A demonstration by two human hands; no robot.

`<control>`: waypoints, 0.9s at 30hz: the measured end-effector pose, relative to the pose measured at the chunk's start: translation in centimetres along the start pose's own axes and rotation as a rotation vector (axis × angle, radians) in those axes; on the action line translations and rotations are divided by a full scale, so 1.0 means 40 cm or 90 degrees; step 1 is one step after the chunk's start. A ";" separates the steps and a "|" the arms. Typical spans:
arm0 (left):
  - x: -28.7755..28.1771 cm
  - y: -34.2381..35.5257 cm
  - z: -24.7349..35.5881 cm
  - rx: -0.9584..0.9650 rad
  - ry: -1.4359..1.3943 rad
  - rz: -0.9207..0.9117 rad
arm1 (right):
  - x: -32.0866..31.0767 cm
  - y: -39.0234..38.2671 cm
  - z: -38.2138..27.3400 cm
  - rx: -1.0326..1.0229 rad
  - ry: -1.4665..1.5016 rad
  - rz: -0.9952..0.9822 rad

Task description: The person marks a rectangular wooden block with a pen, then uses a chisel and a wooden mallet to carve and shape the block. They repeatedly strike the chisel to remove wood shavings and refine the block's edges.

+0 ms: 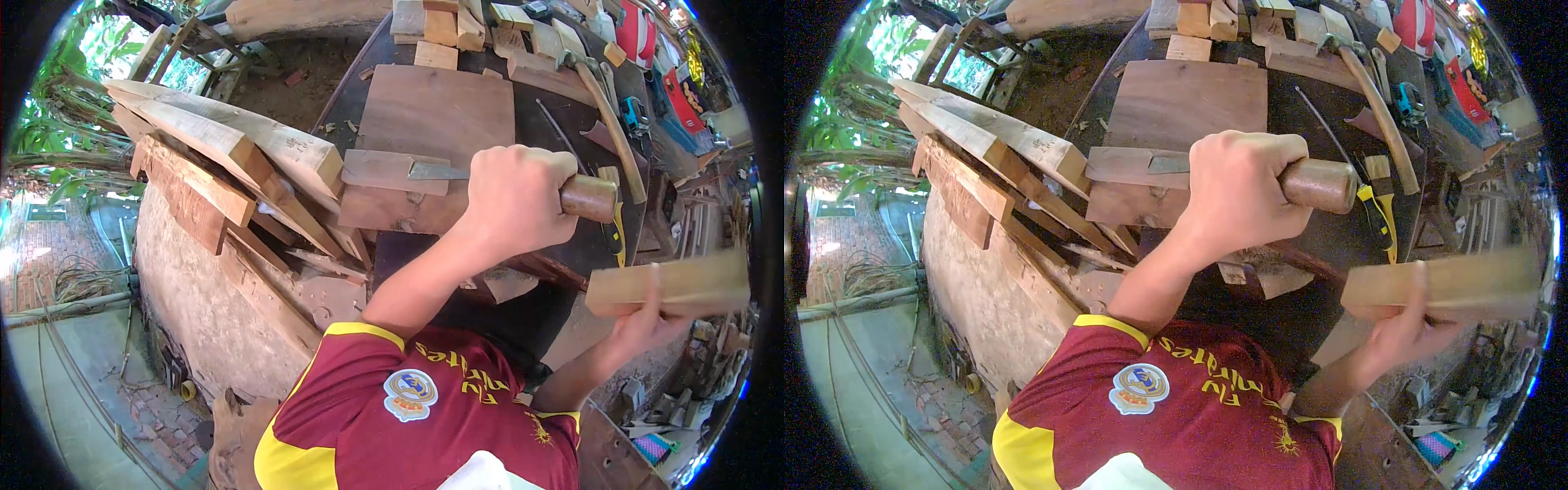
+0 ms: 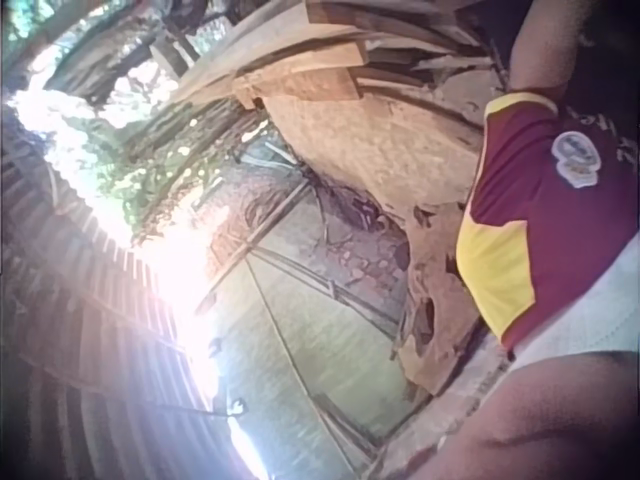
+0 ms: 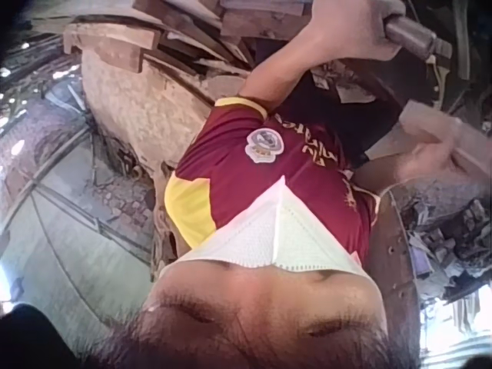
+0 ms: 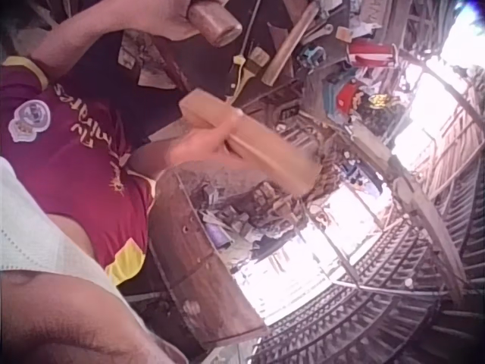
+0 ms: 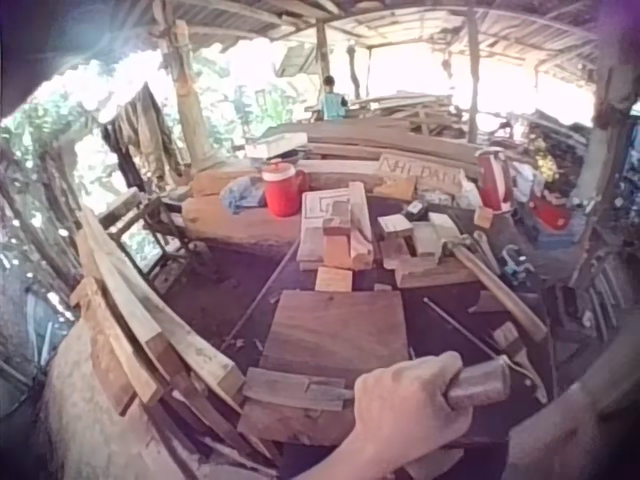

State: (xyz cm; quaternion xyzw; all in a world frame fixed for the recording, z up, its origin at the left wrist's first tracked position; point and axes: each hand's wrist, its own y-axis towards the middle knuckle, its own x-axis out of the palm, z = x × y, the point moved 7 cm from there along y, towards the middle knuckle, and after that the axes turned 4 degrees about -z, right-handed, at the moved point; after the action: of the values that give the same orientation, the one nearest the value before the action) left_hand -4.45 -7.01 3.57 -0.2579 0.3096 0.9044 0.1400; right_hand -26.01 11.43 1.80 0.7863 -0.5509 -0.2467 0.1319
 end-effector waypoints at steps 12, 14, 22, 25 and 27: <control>-0.006 0.000 -0.021 0.002 0.041 0.015 | 0.033 -0.014 0.003 0.042 0.142 -0.015; -0.002 0.003 -0.017 0.005 0.058 0.010 | 0.083 -0.058 -0.021 -0.063 -0.045 -0.085; -0.065 -0.060 -0.078 -0.003 0.195 0.010 | 0.076 -0.109 0.033 -0.210 -0.207 -0.327; -0.028 -0.047 -0.045 0.032 0.130 -0.015 | 0.035 -0.106 0.078 -0.116 -0.197 -0.251; -0.006 -0.032 -0.010 0.065 0.073 -0.020 | 0.032 -0.099 0.067 -0.152 -0.184 -0.233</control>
State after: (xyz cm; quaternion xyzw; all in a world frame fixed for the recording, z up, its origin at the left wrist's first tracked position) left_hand -3.58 -6.28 2.81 -0.3064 0.3591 0.8689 0.1492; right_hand -23.92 11.82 -2.67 0.8083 -0.3796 -0.4395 0.0970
